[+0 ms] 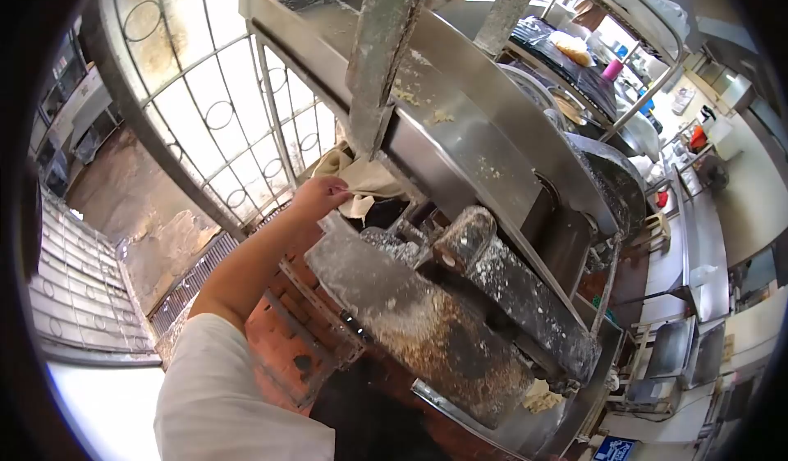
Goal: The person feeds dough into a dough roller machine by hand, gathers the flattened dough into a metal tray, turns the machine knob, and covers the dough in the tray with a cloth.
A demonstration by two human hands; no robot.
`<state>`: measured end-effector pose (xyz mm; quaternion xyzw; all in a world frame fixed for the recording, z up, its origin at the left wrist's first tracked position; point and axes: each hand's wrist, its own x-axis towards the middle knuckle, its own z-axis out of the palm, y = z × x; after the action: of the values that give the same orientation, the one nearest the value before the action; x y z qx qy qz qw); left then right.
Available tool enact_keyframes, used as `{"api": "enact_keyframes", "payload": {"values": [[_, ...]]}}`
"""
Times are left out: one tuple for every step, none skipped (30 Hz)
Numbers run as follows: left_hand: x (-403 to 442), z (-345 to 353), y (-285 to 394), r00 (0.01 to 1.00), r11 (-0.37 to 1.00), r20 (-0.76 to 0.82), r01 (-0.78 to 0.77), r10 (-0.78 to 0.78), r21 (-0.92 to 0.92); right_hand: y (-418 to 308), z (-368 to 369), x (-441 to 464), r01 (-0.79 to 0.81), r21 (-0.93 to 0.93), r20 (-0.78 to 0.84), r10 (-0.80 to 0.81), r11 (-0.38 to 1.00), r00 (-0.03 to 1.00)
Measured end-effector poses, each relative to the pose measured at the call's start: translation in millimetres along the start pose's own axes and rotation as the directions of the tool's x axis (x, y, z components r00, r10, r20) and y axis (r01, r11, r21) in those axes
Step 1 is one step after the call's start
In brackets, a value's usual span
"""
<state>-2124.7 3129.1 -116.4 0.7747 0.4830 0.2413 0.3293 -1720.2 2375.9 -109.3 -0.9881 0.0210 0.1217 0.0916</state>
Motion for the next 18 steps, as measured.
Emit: {"api": "enact_keyframes", "payload": {"values": [[15, 7, 1, 1.000, 0.995, 0.014, -0.006, 0.005, 0.104, -7, -8, -10, -0.024, 0.008, -0.005, 0.024, 1.000, 1.000], [29, 18, -2, 1.000, 0.979, 0.029, -0.013, 0.008, 0.206, -14, -17, -20, -0.048, 0.015, -0.012, 0.048, 0.999, 0.999], [43, 31, -6, 0.999, 0.952, 0.042, -0.022, 0.010, 0.304, -21, -26, -31, -0.067, 0.020, -0.015, 0.067, 0.998, 0.998], [57, 39, -11, 0.999, 0.920, 0.051, -0.036, 0.017, 0.391, -26, -33, -42, -0.089, 0.018, -0.020, 0.089, 0.996, 0.996], [71, 46, -16, 0.999, 0.932, 0.013, 0.034, -0.041, 0.361, -33, -39, -54, -0.100, 0.013, -0.022, 0.100, 0.995, 0.995], [81, 51, -18, 0.995, 0.939, -0.024, 0.103, -0.101, 0.328, -42, -43, -67, -0.099, -0.002, -0.014, 0.099, 0.995, 0.995], [91, 54, -25, 0.984, 0.939, -0.057, 0.176, -0.166, 0.295, -47, -48, -78, -0.066, -0.047, -0.003, 0.066, 0.997, 0.998], [117, 78, -70, 0.987, 0.967, 0.019, 0.150, -0.158, 0.208, -52, -53, -89, -0.031, -0.091, 0.008, 0.032, 0.995, 0.999], [125, 85, -90, 0.990, 0.975, 0.041, 0.125, -0.134, 0.183, -54, -57, -96, 0.008, -0.141, 0.024, -0.005, 0.990, 1.000], [127, 89, -101, 0.992, 0.982, 0.061, 0.100, -0.111, 0.157, -48, -60, -99, 0.036, -0.139, 0.059, -0.028, 0.990, 0.998], [130, 97, -108, 0.993, 0.988, 0.081, 0.077, -0.088, 0.132, -40, -63, -100, 0.064, -0.135, 0.095, -0.051, 0.989, 0.994], [124, 101, -108, 0.998, 0.983, -0.022, 0.057, -0.054, 0.176, -34, -65, -102, 0.093, -0.131, 0.132, -0.076, 0.987, 0.988], [119, 95, -95, 0.998, 0.979, -0.020, 0.058, -0.055, 0.196, -37, -65, -108, 0.045, -0.118, 0.109, -0.032, 0.992, 0.994], [110, 82, -72, 0.998, 0.974, -0.018, 0.064, -0.062, 0.219, -43, -63, -115, 0.000, -0.107, 0.091, 0.010, 0.994, 0.996], [104, 72, -55, 0.998, 0.967, -0.020, 0.070, -0.067, 0.245, -46, -61, -118, -0.042, -0.092, 0.075, 0.049, 0.995, 0.996], [100, 66, -43, 0.993, 0.981, -0.114, 0.005, 0.018, 0.196, -44, -61, -115, -0.043, -0.124, 0.120, 0.058, 0.991, 0.991], [97, 58, -30, 0.989, 0.981, -0.146, 0.010, 0.019, 0.195, -38, -60, -109, -0.046, -0.156, 0.162, 0.071, 0.987, 0.984], [90, 39, -4, 0.984, 0.981, -0.177, 0.016, 0.019, 0.193, -31, -60, -103, -0.045, -0.188, 0.205, 0.084, 0.981, 0.975]]}}
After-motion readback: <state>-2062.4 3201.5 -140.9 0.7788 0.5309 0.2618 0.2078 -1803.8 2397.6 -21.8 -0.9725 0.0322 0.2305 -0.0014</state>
